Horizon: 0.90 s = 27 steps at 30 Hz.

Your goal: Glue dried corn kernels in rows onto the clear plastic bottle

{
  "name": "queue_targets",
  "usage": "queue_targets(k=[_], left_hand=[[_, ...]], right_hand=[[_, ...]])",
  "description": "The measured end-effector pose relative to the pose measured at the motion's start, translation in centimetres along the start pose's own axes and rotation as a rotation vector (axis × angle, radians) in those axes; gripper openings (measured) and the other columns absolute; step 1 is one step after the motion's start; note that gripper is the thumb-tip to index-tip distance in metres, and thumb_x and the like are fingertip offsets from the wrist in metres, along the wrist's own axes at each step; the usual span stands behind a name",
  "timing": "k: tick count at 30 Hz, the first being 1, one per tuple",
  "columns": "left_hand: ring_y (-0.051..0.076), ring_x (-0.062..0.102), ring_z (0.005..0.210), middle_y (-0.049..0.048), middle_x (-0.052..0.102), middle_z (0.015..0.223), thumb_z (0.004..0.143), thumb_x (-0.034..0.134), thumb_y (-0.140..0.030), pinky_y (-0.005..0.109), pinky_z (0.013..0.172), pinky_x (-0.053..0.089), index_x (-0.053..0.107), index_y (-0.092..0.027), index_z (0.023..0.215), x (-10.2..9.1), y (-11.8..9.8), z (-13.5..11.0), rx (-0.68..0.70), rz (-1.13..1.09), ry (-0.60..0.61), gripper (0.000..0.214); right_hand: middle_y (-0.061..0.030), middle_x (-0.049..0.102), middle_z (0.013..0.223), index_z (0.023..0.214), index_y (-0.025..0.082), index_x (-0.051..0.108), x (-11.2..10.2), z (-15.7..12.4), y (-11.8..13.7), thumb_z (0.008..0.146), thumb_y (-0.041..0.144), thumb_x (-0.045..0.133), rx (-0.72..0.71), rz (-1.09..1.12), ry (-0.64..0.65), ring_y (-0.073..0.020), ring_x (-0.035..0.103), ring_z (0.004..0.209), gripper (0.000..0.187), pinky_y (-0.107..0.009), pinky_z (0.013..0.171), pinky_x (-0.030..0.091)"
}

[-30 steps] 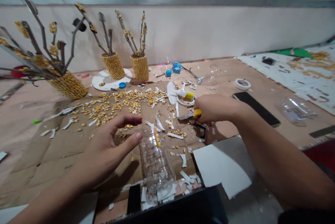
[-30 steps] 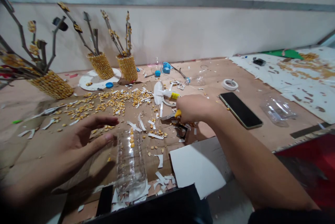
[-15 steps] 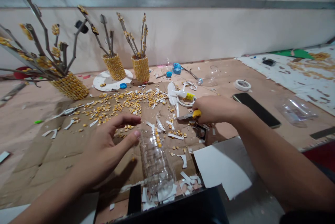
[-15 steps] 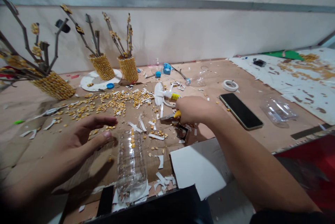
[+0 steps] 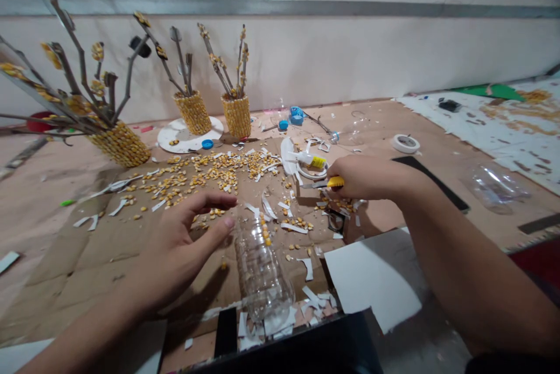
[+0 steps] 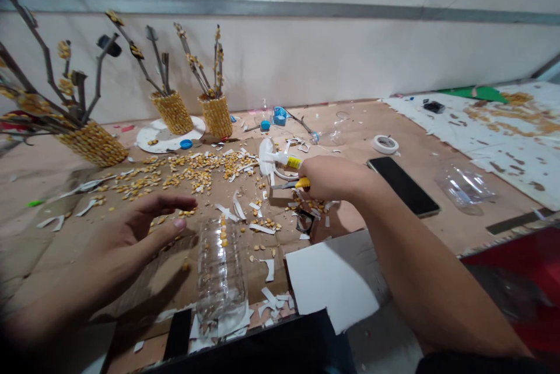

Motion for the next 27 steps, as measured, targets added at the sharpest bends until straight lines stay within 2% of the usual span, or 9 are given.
queue_targets(k=[7,14,18,21,23,25,27], left_hand=[[0.032,0.072,0.113,0.0087,0.077,0.119,0.094,0.069,-0.060,0.051,0.100,0.057,0.077,-0.028,0.114,-0.3,0.0,0.0,0.005,0.022,-0.016,0.039],[0.033,0.071,0.118,0.0092,0.077,0.122,0.094,0.069,-0.059,0.051,0.103,0.056,0.076,-0.027,0.116,-0.2,0.2,0.0,-0.001,0.008,-0.011,0.039],[0.032,0.072,0.115,0.0101,0.078,0.121,0.095,0.069,-0.057,0.049,0.098,0.059,0.077,-0.026,0.114,-0.4,-0.2,-0.2,0.023,0.006,-0.025,0.037],[0.032,0.072,0.112,0.0097,0.079,0.115,0.096,0.069,-0.054,0.047,0.093,0.060,0.077,-0.026,0.110,-0.7,-0.8,-0.4,0.044,0.001,-0.062,0.032],[0.032,0.073,0.111,0.0087,0.079,0.113,0.097,0.069,-0.049,0.047,0.093,0.060,0.077,-0.027,0.109,-0.8,-1.4,-0.5,0.085,0.005,-0.088,0.026],[0.030,0.073,0.108,0.0068,0.080,0.109,0.098,0.070,-0.041,0.047,0.097,0.059,0.077,-0.027,0.107,-0.6,-2.6,-0.8,0.170,0.024,-0.115,0.018],[0.026,0.075,0.101,0.0045,0.081,0.104,0.097,0.070,-0.033,0.043,0.094,0.058,0.076,-0.027,0.105,-0.2,-4.0,-1.2,0.270,0.050,-0.137,0.011]], right_hand=[[-0.0092,0.075,0.078,0.088,0.017,0.078,0.7,0.1,0.6,0.075,0.017,0.069,0.054,-0.063,0.058,-0.0200,0.062,0.062,0.016,-0.032,0.057,0.037],[-0.0080,0.072,0.073,0.081,0.018,0.075,1.4,0.7,0.6,0.072,0.024,0.073,0.064,-0.085,0.098,-0.0202,0.061,0.060,0.011,-0.031,0.056,0.037],[-0.0050,0.070,0.072,0.076,0.020,0.068,0.7,0.1,0.3,0.076,0.027,0.072,0.027,-0.004,0.086,-0.0174,0.059,0.062,0.008,-0.030,0.058,0.035],[-0.0011,0.066,0.070,0.077,0.021,0.065,-1.1,-0.9,-0.2,0.080,0.029,0.067,-0.060,0.095,0.004,-0.0156,0.055,0.062,0.008,-0.030,0.058,0.033],[0.0016,0.062,0.069,0.078,0.022,0.065,-2.0,-1.5,0.7,0.078,0.026,0.067,-0.193,0.276,-0.031,-0.0143,0.053,0.062,0.005,-0.029,0.060,0.035],[0.0029,0.061,0.071,0.078,0.021,0.065,-3.0,-2.1,2.9,0.079,0.026,0.066,-0.377,0.503,-0.088,-0.0130,0.052,0.064,0.005,-0.028,0.062,0.038],[0.0044,0.057,0.068,0.075,0.021,0.061,-3.6,-3.0,6.2,0.081,0.026,0.066,-0.585,0.708,-0.138,-0.0113,0.049,0.063,0.009,-0.026,0.061,0.039]])
Point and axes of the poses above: each hand's wrist, its own z-axis towards the middle knuckle, its own x-axis out of the palm, y = z × x, the point moved 10 cm from there along z, towards the middle knuckle
